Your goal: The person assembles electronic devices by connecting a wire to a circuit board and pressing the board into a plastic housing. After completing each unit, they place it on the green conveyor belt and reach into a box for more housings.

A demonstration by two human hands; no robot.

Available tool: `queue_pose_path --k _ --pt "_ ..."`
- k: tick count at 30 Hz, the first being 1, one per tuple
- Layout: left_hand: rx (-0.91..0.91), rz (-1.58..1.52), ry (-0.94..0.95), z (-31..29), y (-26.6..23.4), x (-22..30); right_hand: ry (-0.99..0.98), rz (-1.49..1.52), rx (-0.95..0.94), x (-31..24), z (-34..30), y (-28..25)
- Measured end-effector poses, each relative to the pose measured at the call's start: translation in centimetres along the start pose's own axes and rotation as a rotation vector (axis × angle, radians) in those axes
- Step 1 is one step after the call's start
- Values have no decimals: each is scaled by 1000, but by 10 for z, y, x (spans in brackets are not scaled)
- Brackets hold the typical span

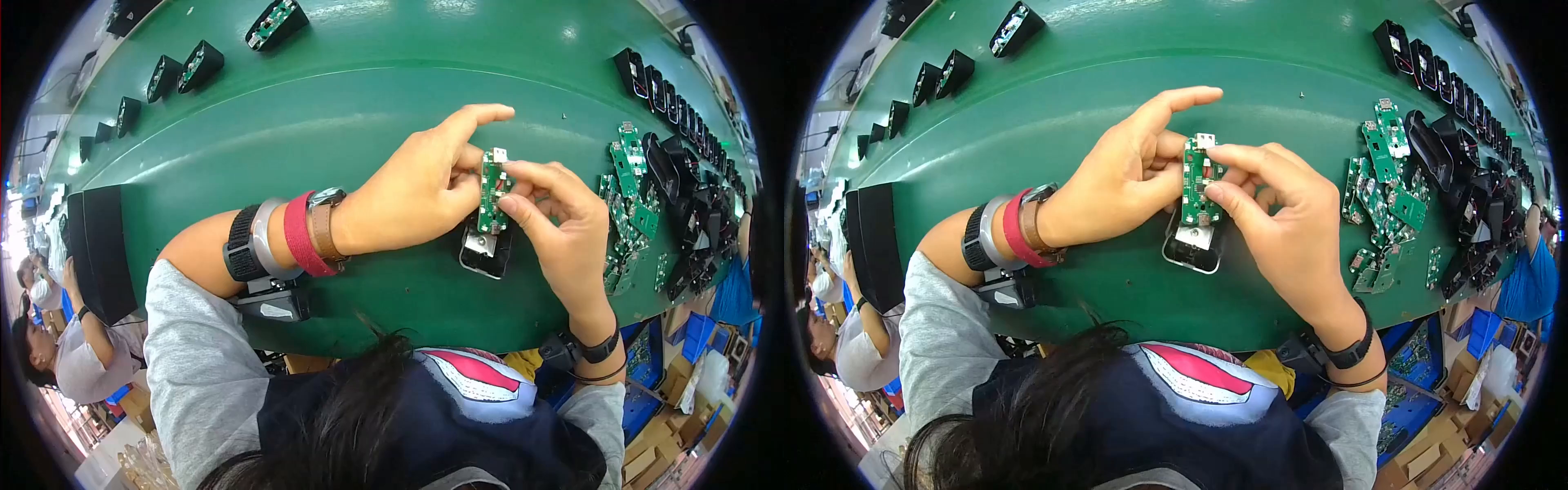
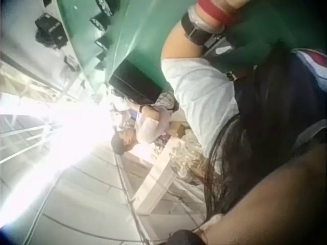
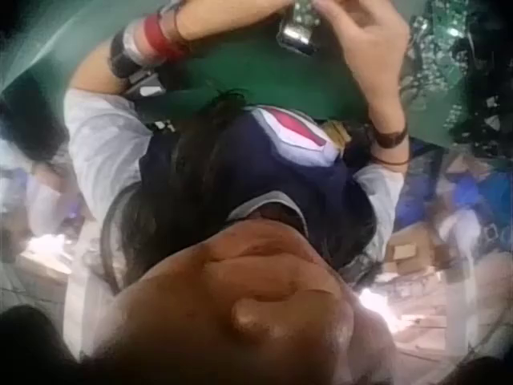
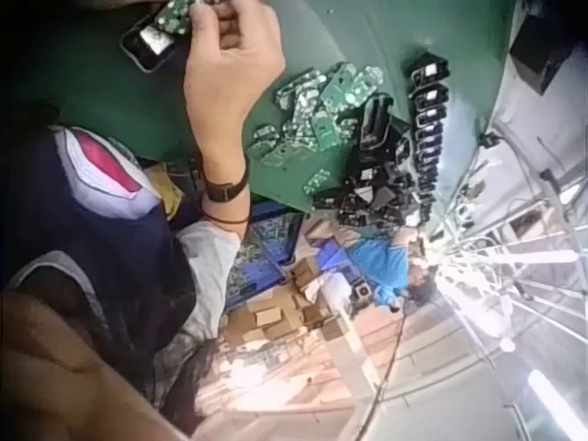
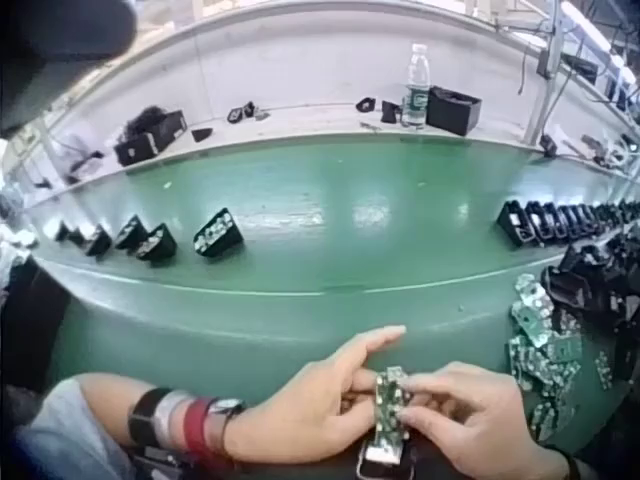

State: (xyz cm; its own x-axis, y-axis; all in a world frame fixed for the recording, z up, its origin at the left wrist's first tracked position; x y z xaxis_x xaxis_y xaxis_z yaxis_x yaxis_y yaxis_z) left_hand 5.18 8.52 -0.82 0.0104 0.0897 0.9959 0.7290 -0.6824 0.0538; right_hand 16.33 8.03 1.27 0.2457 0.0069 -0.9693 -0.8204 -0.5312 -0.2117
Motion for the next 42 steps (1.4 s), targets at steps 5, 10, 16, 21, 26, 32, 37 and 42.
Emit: queue_pose_path --k 5,10,16,21,26,32,37,42 --pt "47 80 97 -6 -7 11 -312 -579 118 -40 -5 11" --pt "3 283 99 -3 -2 16 -76 -278 113 -19 4 9" --pt "-4 101 16 0 -3 7 27 14 70 4 8 11" --pt "-33 -27 -67 3 -6 -1 -236 -16 214 -16 2 2" --pt "-102 100 5 6 7 9 -142 -33 277 -9 0 -6" --pt "17 -64 -57 4 -4 -8 -74 219 180 -1 4 -9" --pt "-110 163 -64 6 5 11 -82 -69 154 -9 2 -12" --pt "-22 117 -83 3 2 4 -104 -117 130 -6 4 -2"
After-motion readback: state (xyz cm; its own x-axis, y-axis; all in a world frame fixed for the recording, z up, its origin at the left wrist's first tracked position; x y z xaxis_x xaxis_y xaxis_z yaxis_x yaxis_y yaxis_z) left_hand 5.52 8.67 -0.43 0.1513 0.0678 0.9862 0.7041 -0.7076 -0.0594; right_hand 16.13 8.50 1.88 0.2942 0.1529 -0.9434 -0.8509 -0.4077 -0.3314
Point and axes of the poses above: each hand's wrist, its own z-axis towards the middle knuckle, its own y-axis out of the palm, x = y × z, the point moved 10 cm from there along z, towards the middle knuckle, and after that the axes turned 12 degrees about -x, right-handed, at the moved point
